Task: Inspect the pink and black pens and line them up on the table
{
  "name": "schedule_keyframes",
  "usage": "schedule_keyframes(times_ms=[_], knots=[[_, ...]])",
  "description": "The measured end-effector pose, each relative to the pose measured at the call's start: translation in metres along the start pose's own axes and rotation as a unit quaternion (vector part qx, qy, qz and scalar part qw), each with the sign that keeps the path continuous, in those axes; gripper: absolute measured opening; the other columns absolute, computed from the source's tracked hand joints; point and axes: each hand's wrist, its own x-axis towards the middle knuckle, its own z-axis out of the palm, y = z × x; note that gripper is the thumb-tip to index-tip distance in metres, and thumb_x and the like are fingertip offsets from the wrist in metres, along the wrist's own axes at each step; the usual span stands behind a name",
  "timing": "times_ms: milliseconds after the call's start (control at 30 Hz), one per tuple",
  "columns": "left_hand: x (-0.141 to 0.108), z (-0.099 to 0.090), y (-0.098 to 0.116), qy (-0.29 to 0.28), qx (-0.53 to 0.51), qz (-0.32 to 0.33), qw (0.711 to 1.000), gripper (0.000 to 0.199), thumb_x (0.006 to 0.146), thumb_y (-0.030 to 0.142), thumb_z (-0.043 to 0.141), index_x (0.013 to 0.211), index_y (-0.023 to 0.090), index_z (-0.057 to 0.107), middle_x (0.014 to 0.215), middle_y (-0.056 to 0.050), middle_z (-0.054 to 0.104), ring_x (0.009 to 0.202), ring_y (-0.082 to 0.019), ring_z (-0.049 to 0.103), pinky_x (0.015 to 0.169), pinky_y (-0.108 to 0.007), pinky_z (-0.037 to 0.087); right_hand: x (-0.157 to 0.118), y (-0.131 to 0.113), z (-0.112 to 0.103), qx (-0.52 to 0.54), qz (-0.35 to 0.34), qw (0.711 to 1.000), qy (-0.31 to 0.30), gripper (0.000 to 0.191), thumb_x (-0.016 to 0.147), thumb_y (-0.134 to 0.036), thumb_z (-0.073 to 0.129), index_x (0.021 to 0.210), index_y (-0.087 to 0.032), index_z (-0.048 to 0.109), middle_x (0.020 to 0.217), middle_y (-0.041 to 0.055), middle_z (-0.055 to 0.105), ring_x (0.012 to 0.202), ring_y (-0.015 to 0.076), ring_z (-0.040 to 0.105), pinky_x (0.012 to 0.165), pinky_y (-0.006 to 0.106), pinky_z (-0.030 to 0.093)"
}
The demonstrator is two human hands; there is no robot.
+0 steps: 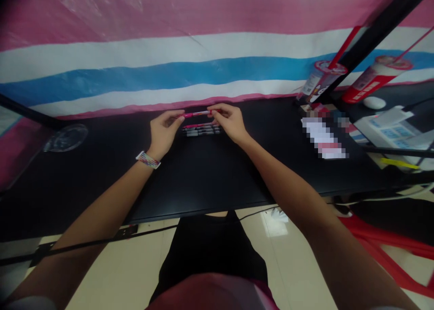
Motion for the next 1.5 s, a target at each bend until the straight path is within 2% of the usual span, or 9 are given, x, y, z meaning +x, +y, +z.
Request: schedule_keyframes(times_ms=[100,233,433,567,800,967,1067,1267,1500], knots=[[0.002,0.001,-0.007,-0.027,-0.008,-0.011,1.000,0.019,0.099,0.024,0.079,0.116,0.025,0.085,0.121,-0.007,0.087,0.110,-0.024,0.082,0.103,-0.041,0.064,0.004,0.008,-0.008,-0.124,-0.066,0.990,0.007,0.022,0.096,-0.036,0.074,0.110,-0.026,0.088,0.107,0.0077,0.086,0.090,0.0272,0.077,0.087,0.047,0.063],[0.005,0.002,-0.017,-0.037,0.021,-0.015,0.999,0.011,0.097,0.021,0.078,0.103,0.025,0.085,0.104,-0.004,0.087,0.093,-0.021,0.080,0.094,-0.039,0.064,0.005,0.012,-0.011,-0.268,-0.105,0.957,-0.021,0.028,0.097,-0.024,0.067,0.115,-0.026,0.089,0.117,0.0065,0.087,0.108,0.0311,0.076,0.105,0.054,0.059],[0.006,0.001,-0.031,-0.052,0.048,-0.029,0.997,0.016,0.092,0.018,0.080,0.101,0.028,0.089,0.101,-0.004,0.088,0.088,-0.023,0.080,0.091,-0.043,0.064,0.004,0.017,-0.010,-0.246,-0.074,0.963,-0.077,0.028,0.099,-0.025,0.066,0.112,-0.032,0.090,0.120,0.0069,0.086,0.119,0.0380,0.071,0.123,0.065,0.042],[0.005,0.001,-0.034,-0.062,0.065,-0.028,0.996,0.022,0.093,0.014,0.078,0.102,0.030,0.090,0.103,-0.004,0.089,0.091,-0.026,0.081,0.094,-0.048,0.064,0.004,0.021,-0.010,-0.230,-0.054,0.968,-0.078,0.029,0.095,-0.024,0.067,0.110,-0.032,0.090,0.116,0.0078,0.084,0.118,0.0382,0.068,0.124,0.066,0.039],[0.005,0.001,-0.037,-0.085,0.102,0.000,0.991,0.038,0.094,0.006,0.066,0.103,0.032,0.091,0.104,-0.004,0.088,0.095,-0.028,0.080,0.100,-0.049,0.062,0.004,0.022,-0.009,-0.328,-0.091,0.935,-0.098,0.037,0.097,-0.025,0.057,0.115,-0.025,0.090,0.115,0.0134,0.080,0.113,0.0397,0.065,0.113,0.066,0.048],[0.004,0.002,-0.038,-0.087,0.104,-0.001,0.991,0.043,0.095,0.003,0.059,0.105,0.031,0.090,0.107,-0.003,0.088,0.102,-0.027,0.080,0.106,-0.049,0.060,0.002,0.022,-0.008,-0.338,-0.093,0.932,-0.091,0.039,0.096,-0.026,0.059,0.119,-0.021,0.090,0.117,0.0165,0.077,0.115,0.0410,0.065,0.114,0.067,0.049],[0.003,0.002,-0.036,-0.079,0.111,-0.003,0.991,0.038,0.102,0.010,0.057,0.112,0.030,0.088,0.116,-0.006,0.087,0.111,-0.028,0.079,0.111,-0.051,0.057,0.002,0.022,-0.008,-0.302,-0.079,0.948,-0.064,0.041,0.094,-0.029,0.061,0.125,-0.023,0.088,0.121,0.0150,0.077,0.120,0.0406,0.066,0.119,0.067,0.048],[-0.001,0.005,-0.032,-0.025,0.008,-0.054,0.998,0.028,0.112,0.039,0.063,0.132,0.028,0.079,0.140,-0.011,0.080,0.133,-0.028,0.076,0.121,-0.048,0.055,0.004,0.028,-0.001,-0.185,-0.004,0.980,0.077,0.041,0.097,-0.033,0.056,0.126,-0.029,0.084,0.141,0.0099,0.079,0.140,0.0349,0.067,0.131,0.057,0.044],[-0.009,0.024,-0.037,-0.020,-0.096,-0.103,0.990,0.060,0.106,0.075,0.063,0.149,0.034,0.068,0.168,-0.010,0.063,0.162,-0.029,0.055,0.138,-0.049,0.040,0.003,0.032,0.015,-0.113,0.043,0.990,0.070,0.048,0.097,-0.032,0.056,0.139,-0.029,0.080,0.160,0.0065,0.071,0.158,0.0285,0.058,0.137,0.049,0.038]])
